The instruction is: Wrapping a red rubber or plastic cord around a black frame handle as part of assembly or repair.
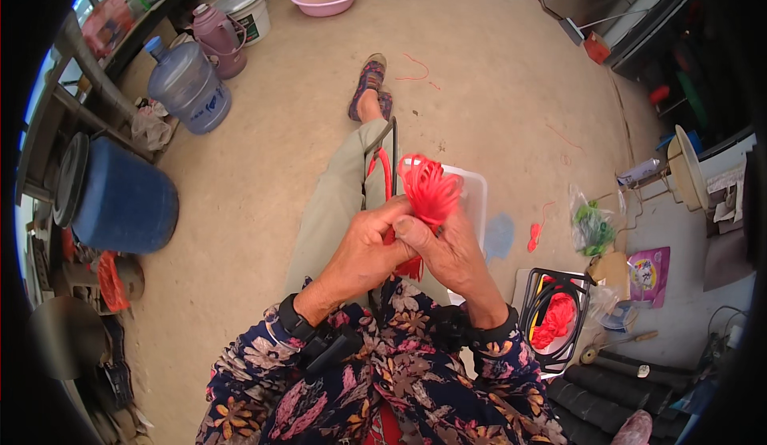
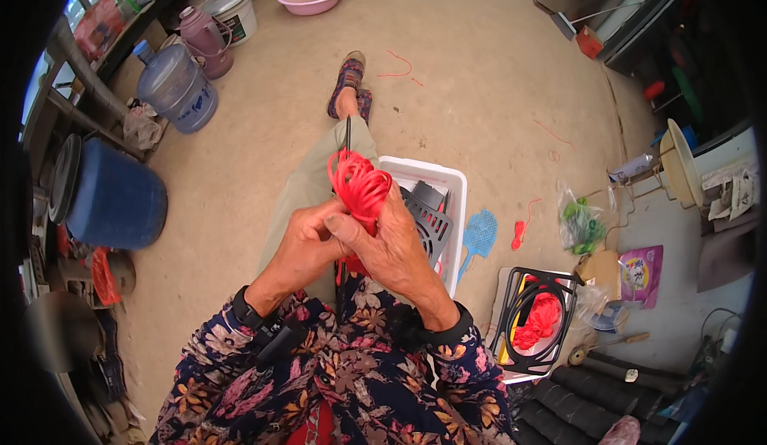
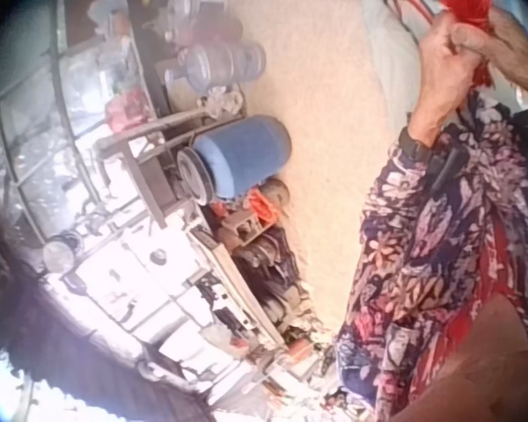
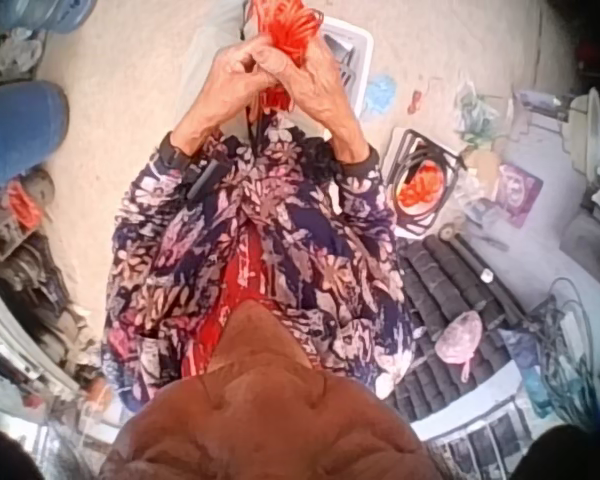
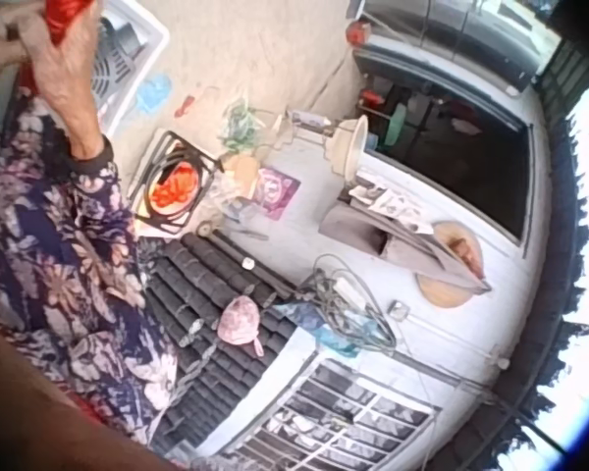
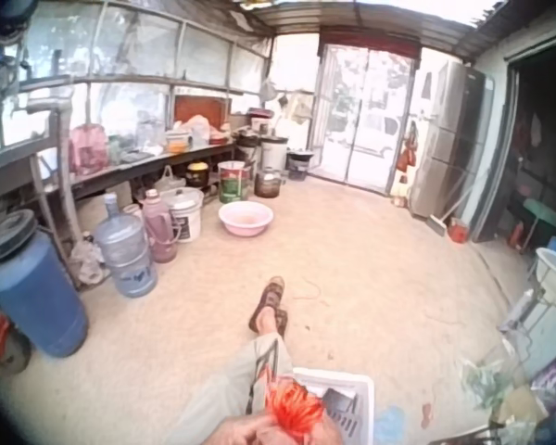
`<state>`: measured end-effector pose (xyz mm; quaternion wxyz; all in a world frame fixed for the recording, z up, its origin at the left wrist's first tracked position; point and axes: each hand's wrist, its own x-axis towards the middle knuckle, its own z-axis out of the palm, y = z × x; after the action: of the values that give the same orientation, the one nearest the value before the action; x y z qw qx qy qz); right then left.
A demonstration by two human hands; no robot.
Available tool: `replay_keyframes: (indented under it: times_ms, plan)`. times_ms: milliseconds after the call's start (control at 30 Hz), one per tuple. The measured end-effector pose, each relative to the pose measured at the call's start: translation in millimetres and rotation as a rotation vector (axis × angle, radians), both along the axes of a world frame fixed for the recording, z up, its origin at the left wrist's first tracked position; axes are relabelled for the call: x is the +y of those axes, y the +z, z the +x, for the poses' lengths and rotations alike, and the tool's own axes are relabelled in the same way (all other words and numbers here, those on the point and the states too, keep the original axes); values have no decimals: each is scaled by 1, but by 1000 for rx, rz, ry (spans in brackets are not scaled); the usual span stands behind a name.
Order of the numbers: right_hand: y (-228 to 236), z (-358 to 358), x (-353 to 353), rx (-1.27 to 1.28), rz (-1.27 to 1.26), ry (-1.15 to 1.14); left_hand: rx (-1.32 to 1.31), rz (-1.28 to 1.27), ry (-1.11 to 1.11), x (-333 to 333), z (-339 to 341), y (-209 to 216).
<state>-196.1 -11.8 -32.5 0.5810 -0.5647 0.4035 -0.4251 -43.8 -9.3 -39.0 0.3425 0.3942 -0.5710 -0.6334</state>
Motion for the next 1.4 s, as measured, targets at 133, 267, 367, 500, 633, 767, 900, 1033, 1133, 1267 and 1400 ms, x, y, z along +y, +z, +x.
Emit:
replay_keyframes:
  times_ms: [133, 267, 367, 500, 633, 767, 900, 1033, 1133, 1267, 1400]
  plan:
    - [1, -1, 1, -139, -130, -28, 528, 210, 118, -5, 2, 14]
    - [-18, -17, -9, -178, -22, -88, 807, 213, 35, -1, 25, 27]
    - [-42, -13, -10, -8, -42, -127, 929, 276, 17, 9, 34, 30]
    - [-64, -11, -8, 289, 7, -23, 946, 297, -3, 17, 51, 27]
    - [-60, -23, -8, 10, 130, 5, 1024, 321, 52, 20, 74, 30]
    - [-26, -27, -6, -118, 174, 16, 816, 312, 76, 11, 81, 36]
    - [-21, -38, -11, -354, 270, 11, 643, 421, 188, 4, 76, 22]
    - [-6, -44, -16, -563, 232, -84, 682, 511, 194, 5, 75, 15]
    - [-11, -53, -27, -306, 196, -90, 665, 481, 189, 6, 70, 16]
    - [-24, -52, -21, 265, 127, -137, 761, 439, 123, 6, 63, 20]
    - [-19, -40, -12, 323, -196, -101, 781, 366, 132, 11, 54, 33]
